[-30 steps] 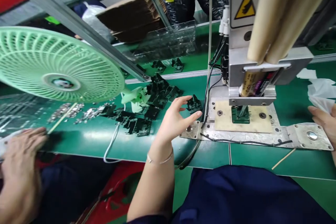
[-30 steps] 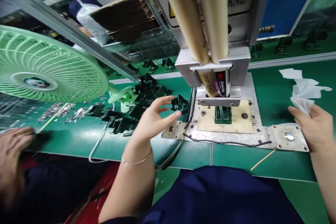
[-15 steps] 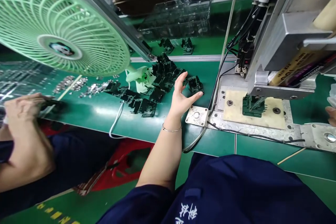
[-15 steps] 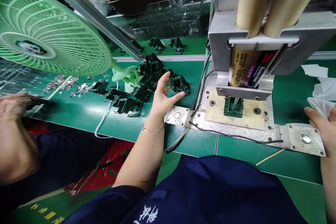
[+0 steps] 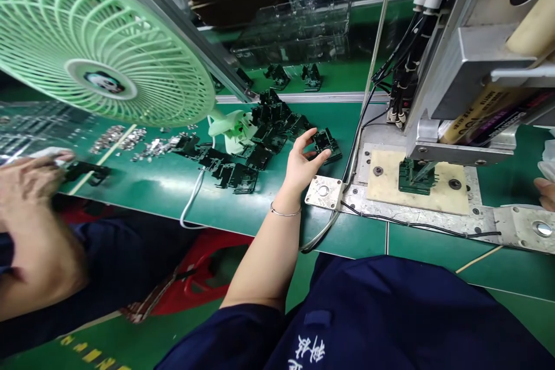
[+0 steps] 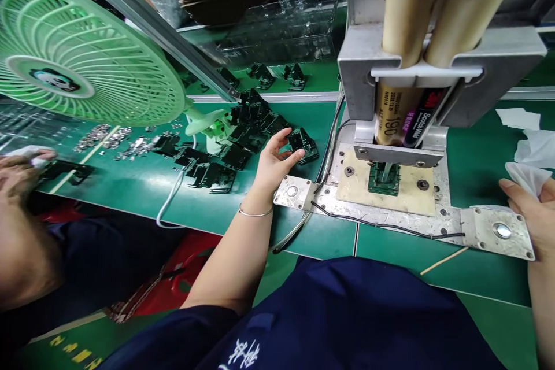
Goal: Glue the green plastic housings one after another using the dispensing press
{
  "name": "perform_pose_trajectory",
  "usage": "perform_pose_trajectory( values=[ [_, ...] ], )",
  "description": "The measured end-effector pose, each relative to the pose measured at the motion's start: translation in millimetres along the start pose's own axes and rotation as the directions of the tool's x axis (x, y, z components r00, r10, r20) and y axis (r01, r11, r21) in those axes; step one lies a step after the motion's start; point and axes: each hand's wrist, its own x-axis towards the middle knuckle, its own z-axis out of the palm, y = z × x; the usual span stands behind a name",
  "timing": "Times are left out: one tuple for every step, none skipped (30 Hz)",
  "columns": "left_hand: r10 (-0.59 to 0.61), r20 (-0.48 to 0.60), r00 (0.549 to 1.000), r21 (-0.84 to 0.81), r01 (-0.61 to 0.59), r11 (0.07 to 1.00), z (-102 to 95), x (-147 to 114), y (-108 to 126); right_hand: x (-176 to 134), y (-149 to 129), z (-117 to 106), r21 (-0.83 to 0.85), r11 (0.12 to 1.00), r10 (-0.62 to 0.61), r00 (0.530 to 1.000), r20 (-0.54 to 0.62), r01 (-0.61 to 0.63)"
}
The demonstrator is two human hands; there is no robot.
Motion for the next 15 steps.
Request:
perform_pose_trajectory(
  values=[
    [-0.011, -0.001, 1.0, -0.02, 0.011, 1.0, 0.7, -0.1, -0.5, -0.4, -1.2, 0.2, 0.009, 1.0, 0.009, 1.0, -0.01, -0.009],
    [-0.023, -0.002, 1.0, -0.04, 0.023, 0.999, 1.2, -0.1, -1.1, -0.9, -2.5, 0.3, 0.018, 1.0, 0.015, 1.0, -0.014, -0.015],
    [-0.036, -0.003, 0.999, -0.06, 0.036, 0.998, 1.7, 0.0, -1.8, -1.4, -3.8, 0.3, 0.024, 1.0, 0.016, 1.0, -0.012, -0.016],
    [-0.049, -0.002, 0.999, -0.077, 0.048, 0.996, 2.0, 0.3, -2.6, -2.0, -5.1, 0.4, 0.032, 0.999, 0.014, 1.0, -0.004, -0.013],
    [-0.059, 0.0, 0.998, -0.091, 0.059, 0.994, 2.3, 0.6, -3.5, -2.5, -6.3, 0.5, 0.041, 0.999, 0.01, 1.0, 0.002, -0.01],
    [-0.066, 0.002, 0.998, -0.101, 0.066, 0.993, 2.4, 0.9, -4.2, -2.9, -7.5, 0.7, 0.045, 0.999, 0.009, 1.0, 0.01, -0.01],
    [-0.07, 0.003, 0.998, -0.107, 0.07, 0.992, 2.5, 1.2, -4.9, -3.4, -8.6, 0.8, 0.042, 0.999, 0.007, 1.0, 0.008, -0.008],
    [-0.072, 0.004, 0.997, -0.111, 0.072, 0.991, 2.5, 1.4, -5.2, -3.7, -9.6, 1.0, 0.035, 0.999, 0.009, 1.0, 0.003, -0.009],
    [-0.073, 0.003, 0.997, -0.114, 0.072, 0.991, 2.5, 1.4, -5.3, -4.0, -10.5, 1.1, 0.03, 0.999, 0.013, 1.0, -0.003, -0.013],
    [-0.072, 0.004, 0.997, -0.115, 0.072, 0.991, 2.5, 1.4, -5.1, -4.2, -11.2, 1.0, 0.028, 0.999, 0.018, 1.0, -0.01, -0.018],
    [-0.072, 0.008, 0.997, -0.116, 0.072, 0.991, 2.6, 1.3, -4.6, -4.5, -11.8, 0.8, 0.019, 1.0, 0.021, 1.0, -0.013, -0.021],
    [-0.072, 0.014, 0.997, -0.116, 0.074, 0.99, 2.6, 1.2, -3.9, -4.8, -12.3, 0.4, 0.01, 1.0, 0.02, 1.0, -0.011, -0.02],
    [-0.074, 0.023, 0.997, -0.116, 0.076, 0.99, 2.7, 1.0, -3.0, -5.2, -12.8, 0.0, 0.0, 1.0, 0.017, 1.0, -0.01, -0.017],
    [-0.077, 0.032, 0.997, -0.114, 0.08, 0.99, 2.8, 0.9, -2.0, -5.7, -13.4, -0.5, -0.016, 1.0, 0.013, 1.0, -0.002, -0.013],
    [-0.082, 0.039, 0.996, -0.112, 0.086, 0.99, 2.8, 0.8, -1.1, -6.3, -14.1, -0.8, -0.029, 1.0, 0.009, 1.0, 0.003, -0.009]
  ],
)
